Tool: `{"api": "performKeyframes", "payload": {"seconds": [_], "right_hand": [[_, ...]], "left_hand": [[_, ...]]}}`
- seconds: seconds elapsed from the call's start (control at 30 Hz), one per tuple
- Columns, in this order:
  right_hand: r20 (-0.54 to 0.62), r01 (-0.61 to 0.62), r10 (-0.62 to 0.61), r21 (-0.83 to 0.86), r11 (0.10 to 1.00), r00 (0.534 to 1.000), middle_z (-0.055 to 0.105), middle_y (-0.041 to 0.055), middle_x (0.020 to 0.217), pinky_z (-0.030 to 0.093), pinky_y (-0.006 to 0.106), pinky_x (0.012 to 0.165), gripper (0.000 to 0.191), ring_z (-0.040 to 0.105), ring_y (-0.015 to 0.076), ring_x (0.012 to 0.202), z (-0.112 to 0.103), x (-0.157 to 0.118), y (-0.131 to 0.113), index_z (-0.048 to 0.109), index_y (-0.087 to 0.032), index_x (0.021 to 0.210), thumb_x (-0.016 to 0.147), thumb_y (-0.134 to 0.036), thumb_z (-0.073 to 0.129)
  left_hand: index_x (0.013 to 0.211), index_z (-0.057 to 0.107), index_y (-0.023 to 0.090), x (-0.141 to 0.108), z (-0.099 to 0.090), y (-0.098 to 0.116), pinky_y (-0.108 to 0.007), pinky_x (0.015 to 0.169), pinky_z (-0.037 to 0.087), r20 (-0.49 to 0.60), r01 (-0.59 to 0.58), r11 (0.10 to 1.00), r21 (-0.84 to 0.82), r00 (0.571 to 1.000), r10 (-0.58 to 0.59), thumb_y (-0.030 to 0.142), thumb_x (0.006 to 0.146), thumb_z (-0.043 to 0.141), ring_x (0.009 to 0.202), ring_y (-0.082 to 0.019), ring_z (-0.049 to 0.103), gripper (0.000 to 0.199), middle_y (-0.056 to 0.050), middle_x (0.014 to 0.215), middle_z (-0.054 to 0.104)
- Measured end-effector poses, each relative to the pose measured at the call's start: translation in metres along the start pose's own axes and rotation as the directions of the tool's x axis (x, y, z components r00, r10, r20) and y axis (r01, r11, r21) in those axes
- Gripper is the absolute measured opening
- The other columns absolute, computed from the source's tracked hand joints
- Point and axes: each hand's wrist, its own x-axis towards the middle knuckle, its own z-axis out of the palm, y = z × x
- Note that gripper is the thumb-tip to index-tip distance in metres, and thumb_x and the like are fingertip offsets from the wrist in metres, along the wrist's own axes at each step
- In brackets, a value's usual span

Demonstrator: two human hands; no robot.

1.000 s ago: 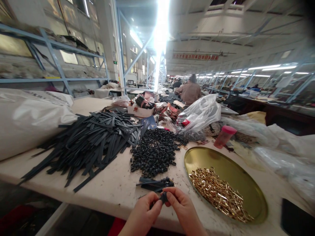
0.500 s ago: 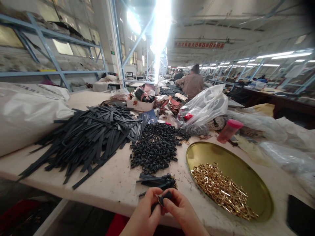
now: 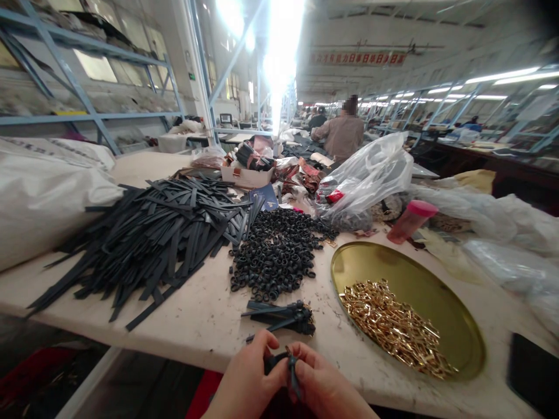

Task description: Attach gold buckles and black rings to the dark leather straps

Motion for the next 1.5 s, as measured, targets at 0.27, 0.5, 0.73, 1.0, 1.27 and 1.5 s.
{"api": "performKeyframes", "payload": {"seconds": [0.27, 0.5, 0.73, 1.0, 1.27, 1.5], "right_hand": [[-0.091, 0.167, -0.189, -0.202, 0.965, 0.978, 0.048, -0.0059, 0.056, 0.035, 0.021, 0.053, 0.040, 0.045, 0.0088, 0.052, -0.001, -0.003, 0.000, 0.044, -0.019, 0.065, 0.059, -0.048, 0.071], [-0.157, 0.278, -0.548, -0.728, 0.626, 0.822, 0.046, -0.0060, 0.060, 0.036, 0.023, 0.051, 0.027, 0.045, 0.0113, 0.054, -0.002, -0.014, -0.002, 0.047, -0.020, 0.081, 0.071, -0.042, 0.060], [-0.023, 0.210, -0.364, -0.782, 0.587, 0.931, 0.043, -0.0074, 0.053, 0.030, 0.020, 0.042, 0.023, 0.040, 0.0086, 0.044, 0.002, -0.028, -0.004, 0.046, -0.020, 0.078, 0.080, -0.042, 0.043], [0.038, 0.230, -0.343, -0.810, 0.540, 0.939, 0.052, -0.0051, 0.057, 0.035, 0.021, 0.049, 0.014, 0.047, 0.0106, 0.052, 0.005, -0.038, -0.005, 0.046, -0.021, 0.080, 0.082, -0.035, 0.045], [0.101, 0.233, -0.360, -0.909, 0.347, 0.928, 0.053, -0.0011, 0.070, 0.038, 0.025, 0.059, 0.014, 0.049, 0.0145, 0.065, -0.007, -0.045, 0.000, 0.050, -0.021, 0.081, 0.085, -0.030, 0.041], [0.172, 0.232, -0.261, -0.947, 0.221, 0.950, 0.056, 0.0008, 0.073, 0.039, 0.026, 0.060, 0.013, 0.051, 0.0157, 0.066, -0.011, -0.048, -0.003, 0.051, -0.022, 0.080, 0.084, -0.027, 0.041]], "left_hand": [[0.083, 0.061, 0.016, -0.013, -0.005, 0.013, -0.023, 0.062, 0.039, 0.095, -0.036, 0.987, -0.157, 0.994, 0.052, 0.029, 0.075, 0.050, 0.068, -0.016, 0.055, 0.019, -0.002, 0.074, 0.064], [0.099, 0.059, 0.012, -0.024, 0.004, 0.008, -0.024, 0.061, 0.042, 0.256, 0.064, 0.862, -0.502, 0.964, 0.078, 0.020, 0.070, 0.052, 0.063, -0.013, 0.055, 0.032, -0.003, 0.079, 0.061], [0.099, 0.058, 0.013, -0.033, 0.006, 0.007, -0.022, 0.061, 0.042, 0.340, 0.133, 0.739, -0.661, 0.930, 0.136, 0.013, 0.068, 0.051, 0.065, -0.010, 0.054, 0.031, -0.002, 0.078, 0.062], [0.105, 0.053, 0.014, -0.035, 0.005, 0.005, -0.017, 0.047, 0.035, 0.344, 0.155, 0.763, -0.627, 0.934, 0.092, 0.013, 0.066, 0.052, 0.049, -0.006, 0.048, 0.038, 0.000, 0.073, 0.060], [0.077, 0.057, 0.013, -0.035, 0.004, 0.000, -0.015, 0.039, 0.027, 0.490, 0.255, 0.880, -0.402, 0.871, -0.029, 0.027, 0.074, 0.048, 0.042, -0.006, 0.047, 0.017, 0.000, 0.063, 0.063], [0.069, 0.055, 0.015, -0.031, 0.003, 0.006, -0.014, 0.037, 0.024, 0.524, 0.266, 0.919, -0.291, 0.848, -0.080, 0.024, 0.074, 0.043, 0.039, -0.005, 0.042, 0.016, 0.002, 0.057, 0.059]]}}
